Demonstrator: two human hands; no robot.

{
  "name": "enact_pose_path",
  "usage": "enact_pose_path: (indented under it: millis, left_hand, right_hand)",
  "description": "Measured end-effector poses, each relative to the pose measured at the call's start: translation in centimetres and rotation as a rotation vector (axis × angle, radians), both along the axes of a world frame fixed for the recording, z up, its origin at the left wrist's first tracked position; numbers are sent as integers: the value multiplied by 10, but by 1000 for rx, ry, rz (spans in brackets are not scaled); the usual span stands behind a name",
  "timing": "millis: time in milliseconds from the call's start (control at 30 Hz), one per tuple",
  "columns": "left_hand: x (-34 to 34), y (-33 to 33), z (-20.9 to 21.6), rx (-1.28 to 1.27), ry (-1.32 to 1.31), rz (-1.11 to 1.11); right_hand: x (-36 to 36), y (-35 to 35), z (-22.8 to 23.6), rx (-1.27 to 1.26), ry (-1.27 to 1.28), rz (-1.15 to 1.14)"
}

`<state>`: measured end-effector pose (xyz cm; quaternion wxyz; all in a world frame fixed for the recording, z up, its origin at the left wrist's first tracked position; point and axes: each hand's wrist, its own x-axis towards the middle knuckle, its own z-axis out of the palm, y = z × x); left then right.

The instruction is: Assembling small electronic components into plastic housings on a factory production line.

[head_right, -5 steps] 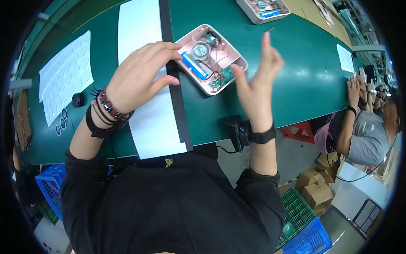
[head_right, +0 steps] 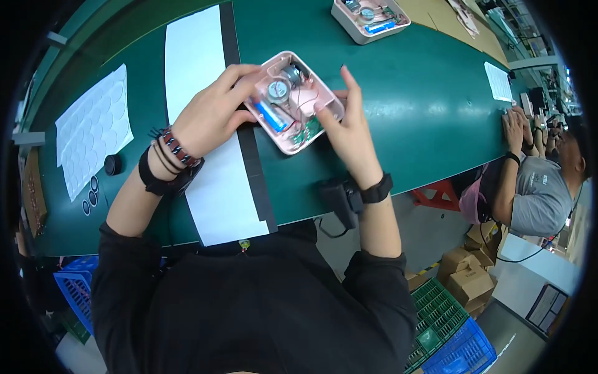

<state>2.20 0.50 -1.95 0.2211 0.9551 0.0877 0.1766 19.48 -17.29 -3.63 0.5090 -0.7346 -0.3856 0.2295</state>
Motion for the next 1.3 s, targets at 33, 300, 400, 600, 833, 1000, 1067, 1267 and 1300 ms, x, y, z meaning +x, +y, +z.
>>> enact_pose_path:
  millis: [33, 300, 400, 600, 833, 1000, 1067, 1267, 1300]
  left_hand:
    - [-4, 6, 0, -80, 21, -31]
    - [-60, 45, 10, -74, 58, -201]
    - [-67, 42, 24, -22, 77, -160]
    - [-57, -9, 41, -206, 121, -13]
    - [-40, -23, 17, -274, -219, -99]
    - [-42, -27, 15, -174, -75, -84]
    - [-45, -22, 16, -166, -29, -96]
    - [-55, -13, 12, -60, -71, -104]
    - [-57, -14, 11, -87, -76, -90]
  right_hand:
    - [-4, 1, 3, -35, 74, 7]
    - [-70, -5, 12, -76, -54, 220]
    - [-67, 6, 18, 11, -365, 326]
    - [-65, 29, 26, 163, -681, 392]
    - [-47, 29, 11, 211, -407, 527]
    - [-47, 32, 2, 276, -225, 504]
    - [-46, 35, 2, 263, -174, 522]
    - [-45, 40, 1, 284, -4, 556]
    - [-46, 40, 1, 281, -1, 549]
